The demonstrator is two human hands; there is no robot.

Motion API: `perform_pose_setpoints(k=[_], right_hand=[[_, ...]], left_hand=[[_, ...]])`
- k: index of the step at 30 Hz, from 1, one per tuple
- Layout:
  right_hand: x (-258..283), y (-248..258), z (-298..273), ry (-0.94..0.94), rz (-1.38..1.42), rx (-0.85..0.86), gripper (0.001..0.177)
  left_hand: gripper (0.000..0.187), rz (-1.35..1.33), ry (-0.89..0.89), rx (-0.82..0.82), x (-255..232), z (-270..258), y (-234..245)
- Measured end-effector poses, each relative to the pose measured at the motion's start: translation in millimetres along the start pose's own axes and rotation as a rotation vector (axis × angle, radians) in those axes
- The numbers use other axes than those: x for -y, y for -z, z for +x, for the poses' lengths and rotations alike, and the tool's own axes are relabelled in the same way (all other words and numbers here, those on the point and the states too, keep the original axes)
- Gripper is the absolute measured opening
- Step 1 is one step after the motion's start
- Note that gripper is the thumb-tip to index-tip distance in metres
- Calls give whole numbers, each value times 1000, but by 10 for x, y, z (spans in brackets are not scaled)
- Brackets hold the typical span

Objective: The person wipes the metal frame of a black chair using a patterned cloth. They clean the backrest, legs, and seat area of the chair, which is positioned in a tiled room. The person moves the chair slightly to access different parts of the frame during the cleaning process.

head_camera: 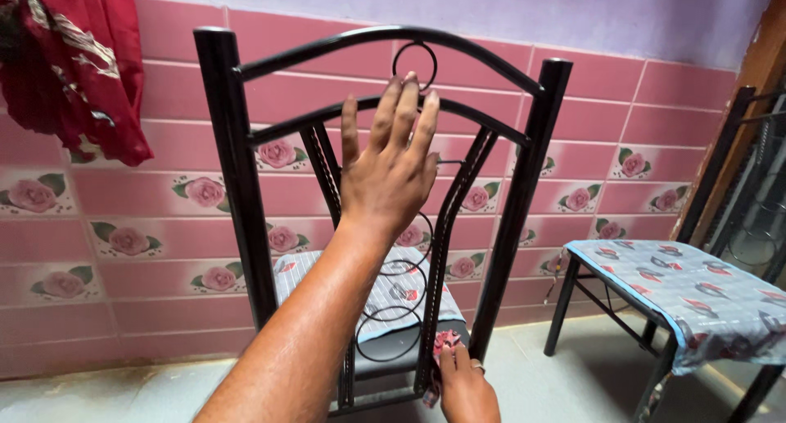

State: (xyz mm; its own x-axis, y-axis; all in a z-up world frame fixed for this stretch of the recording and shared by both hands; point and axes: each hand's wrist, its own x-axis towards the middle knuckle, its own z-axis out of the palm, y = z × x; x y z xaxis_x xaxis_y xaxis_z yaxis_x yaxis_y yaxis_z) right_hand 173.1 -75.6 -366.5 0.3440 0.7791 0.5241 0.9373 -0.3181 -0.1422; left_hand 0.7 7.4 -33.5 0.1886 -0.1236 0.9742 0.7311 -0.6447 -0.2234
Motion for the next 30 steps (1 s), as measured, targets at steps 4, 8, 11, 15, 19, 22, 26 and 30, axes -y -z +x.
perform_pose_setpoints(k=[4, 8, 11, 15, 19, 22, 26, 30], right_hand=[[-8, 399, -172, -44, 103, 14, 59], [15, 700, -131, -35, 218, -179, 62], [16, 472, -119, 2, 238, -214, 59], [40, -127, -176, -19, 256, -248, 57], [31, -28, -182, -163, 278, -8, 45], [266, 572, -5, -194, 433, -182, 23], [872, 1667, 348, 123, 657, -580, 37], [1494, 2479, 819, 553, 527, -809, 47]], left_hand=[[75, -133, -12, 264, -142, -820, 95], [69, -101, -30, 331, -344, -1668, 203], [70, -182, 26, 357, -476, -2082, 235], [66, -318, 66, 419, -560, -2474, 394], [48, -494, 104, 364, -482, -2590, 449], [46, -488, 428, 198, -415, -2528, 471], [47, -667, 892, 110, -253, -2176, 410], [46, -944, 1240, 224, -22, -1801, 360]])
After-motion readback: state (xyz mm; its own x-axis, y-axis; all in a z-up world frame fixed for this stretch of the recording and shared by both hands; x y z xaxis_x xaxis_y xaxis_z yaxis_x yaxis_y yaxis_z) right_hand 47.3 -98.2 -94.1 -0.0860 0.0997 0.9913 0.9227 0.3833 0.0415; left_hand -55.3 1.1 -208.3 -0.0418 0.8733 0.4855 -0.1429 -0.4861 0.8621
